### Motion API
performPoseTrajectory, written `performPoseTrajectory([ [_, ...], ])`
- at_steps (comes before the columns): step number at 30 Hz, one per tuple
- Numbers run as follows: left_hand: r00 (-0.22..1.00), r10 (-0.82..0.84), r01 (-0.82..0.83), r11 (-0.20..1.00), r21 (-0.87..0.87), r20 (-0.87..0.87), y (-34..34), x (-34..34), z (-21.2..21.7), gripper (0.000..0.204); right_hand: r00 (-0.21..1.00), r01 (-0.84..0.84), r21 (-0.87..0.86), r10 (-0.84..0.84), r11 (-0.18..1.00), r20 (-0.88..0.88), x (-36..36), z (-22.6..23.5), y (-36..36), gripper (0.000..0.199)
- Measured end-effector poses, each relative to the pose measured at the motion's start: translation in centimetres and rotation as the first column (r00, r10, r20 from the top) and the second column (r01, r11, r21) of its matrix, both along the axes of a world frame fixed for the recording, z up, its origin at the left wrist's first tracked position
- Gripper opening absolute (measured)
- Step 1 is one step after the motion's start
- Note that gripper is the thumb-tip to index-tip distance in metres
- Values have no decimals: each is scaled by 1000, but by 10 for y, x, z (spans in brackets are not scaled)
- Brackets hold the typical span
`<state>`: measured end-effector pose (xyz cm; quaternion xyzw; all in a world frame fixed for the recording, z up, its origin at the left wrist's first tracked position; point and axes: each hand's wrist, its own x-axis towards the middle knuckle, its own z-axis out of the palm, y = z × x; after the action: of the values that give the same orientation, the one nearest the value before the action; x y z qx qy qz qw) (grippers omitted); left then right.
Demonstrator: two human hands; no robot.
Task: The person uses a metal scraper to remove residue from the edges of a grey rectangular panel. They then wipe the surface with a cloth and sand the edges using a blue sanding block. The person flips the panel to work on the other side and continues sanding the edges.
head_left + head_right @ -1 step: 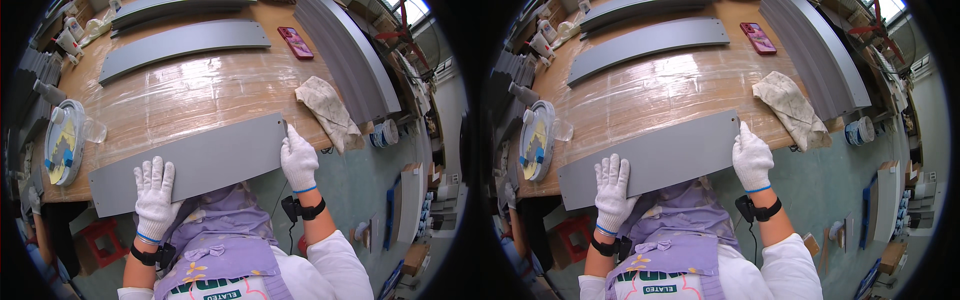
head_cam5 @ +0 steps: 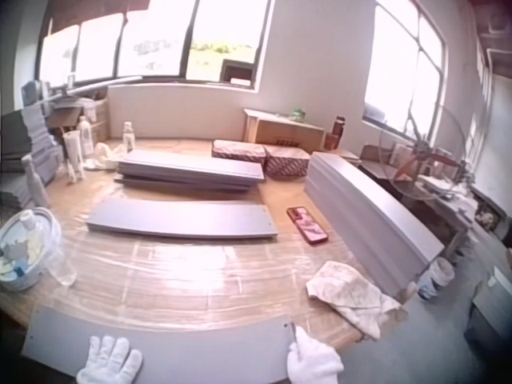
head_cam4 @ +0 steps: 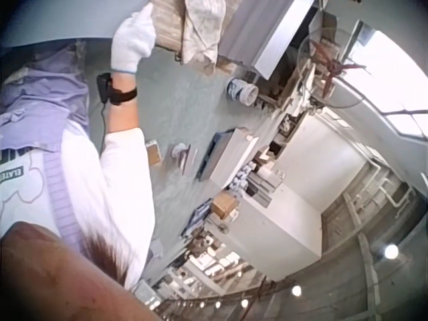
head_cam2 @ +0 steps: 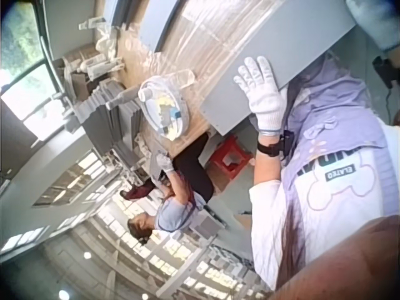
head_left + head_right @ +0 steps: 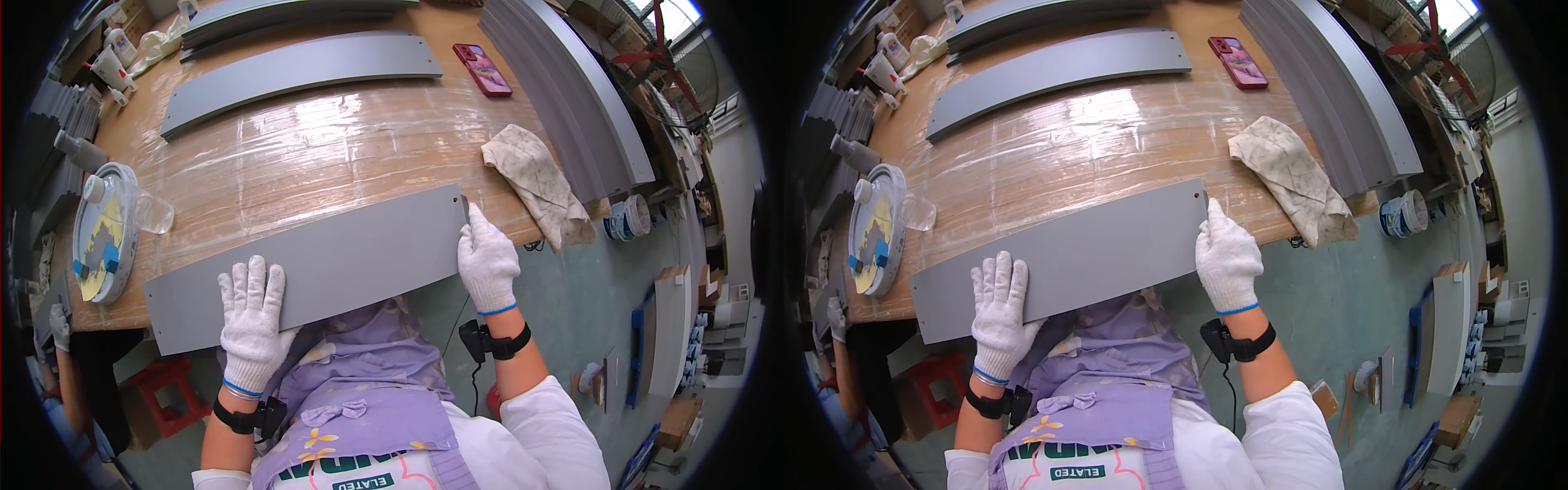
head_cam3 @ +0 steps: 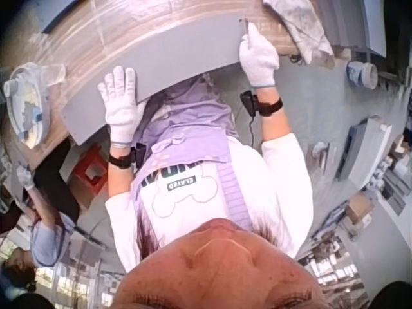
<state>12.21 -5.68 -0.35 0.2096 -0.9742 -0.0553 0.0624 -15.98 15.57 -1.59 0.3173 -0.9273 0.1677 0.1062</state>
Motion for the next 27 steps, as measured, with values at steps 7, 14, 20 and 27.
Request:
performPoseTrajectory([
  [7, 1000, -5, 5, 1000, -9, -8, 0, 1, -2, 100, 999, -32, 1, 32, 999, -9, 5, 2, -2, 44],
  [14, 1000, -4, 4, 1000, -12, -8, 0, 1, -1, 99, 998, -46, 7, 46, 999, 46, 3, 8, -5, 42],
  [20, 1000, -5, 5, 1000, -17, 0, 0, 1, -2, 99, 997, -68, -16, 69, 998, 20, 2, 6, -6, 41],
  [27, 1000, -5, 5, 1000, -8, -8, 1, 0, 1, 98, 997, -83, -2, 83, 997, 4, 4, 7, -9, 42],
])
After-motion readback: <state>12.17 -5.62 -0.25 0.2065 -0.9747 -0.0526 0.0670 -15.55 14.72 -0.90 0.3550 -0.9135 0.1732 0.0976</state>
